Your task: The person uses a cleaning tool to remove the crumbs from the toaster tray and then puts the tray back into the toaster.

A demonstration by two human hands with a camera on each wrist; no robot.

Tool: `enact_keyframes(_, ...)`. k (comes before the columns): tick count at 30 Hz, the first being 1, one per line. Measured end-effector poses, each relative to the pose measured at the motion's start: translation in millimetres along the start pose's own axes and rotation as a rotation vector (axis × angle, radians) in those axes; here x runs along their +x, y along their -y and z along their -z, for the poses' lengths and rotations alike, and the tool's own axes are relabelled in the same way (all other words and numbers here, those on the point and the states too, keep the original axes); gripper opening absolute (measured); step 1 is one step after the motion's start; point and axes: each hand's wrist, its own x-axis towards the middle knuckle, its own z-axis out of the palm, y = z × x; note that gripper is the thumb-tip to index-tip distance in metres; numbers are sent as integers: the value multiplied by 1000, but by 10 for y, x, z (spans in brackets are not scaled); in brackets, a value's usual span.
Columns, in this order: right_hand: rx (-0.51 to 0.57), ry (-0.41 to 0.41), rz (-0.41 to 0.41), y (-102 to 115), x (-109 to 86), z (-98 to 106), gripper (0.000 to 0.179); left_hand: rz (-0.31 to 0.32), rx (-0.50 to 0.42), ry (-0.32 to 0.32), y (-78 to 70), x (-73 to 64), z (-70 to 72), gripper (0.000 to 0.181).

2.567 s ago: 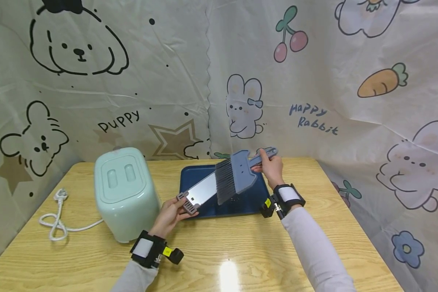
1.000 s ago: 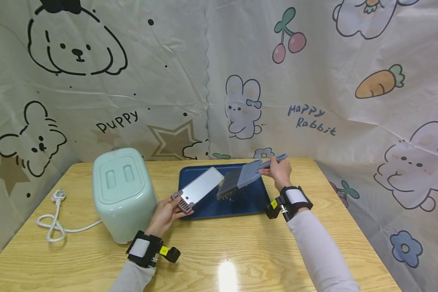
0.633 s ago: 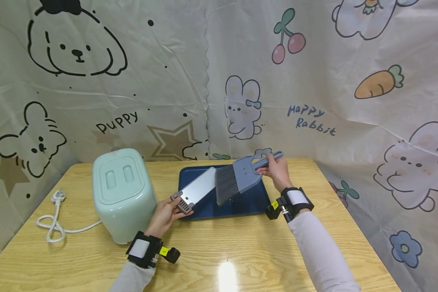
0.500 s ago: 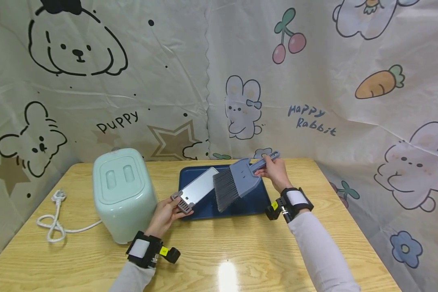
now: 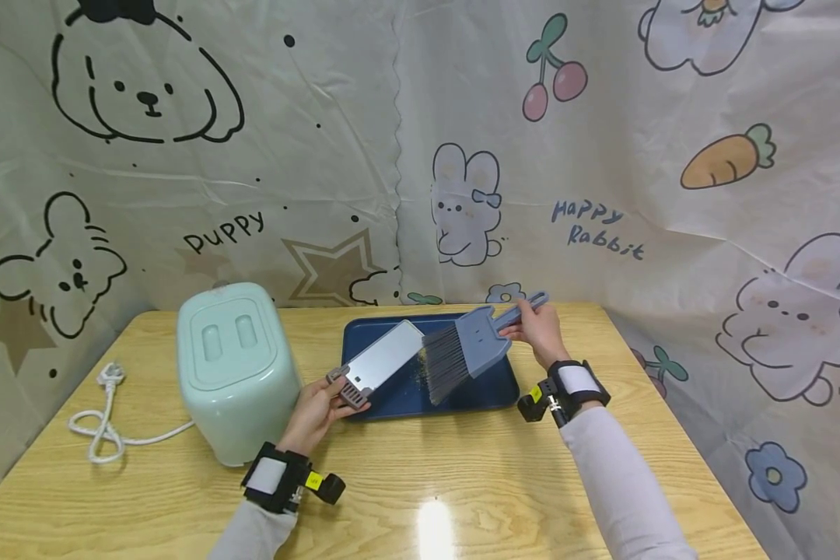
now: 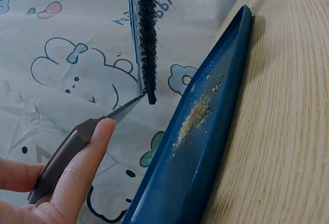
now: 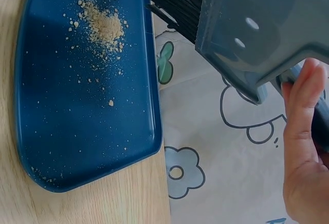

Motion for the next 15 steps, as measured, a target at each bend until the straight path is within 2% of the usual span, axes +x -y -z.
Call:
enact_keyframes(5,-10,-11,0,36,-32,22,26,-5,12,7,6,-8,7,38)
enact_keyframes(9,-21,-35,32,13,7,49,29,2,22,5,0,-15,6,38)
enact_keyframes(11,3,-35,45,-73,103,89,31,8,21,3,-5,-18,4,38)
enact_keyframes(13,95,7,93,-298,311,176,28,11,20,1,-10,-21,-1,38)
enact_keyframes(15,140,46,82,-365,386,192,30,10,19,0,-15,-23,-6,38)
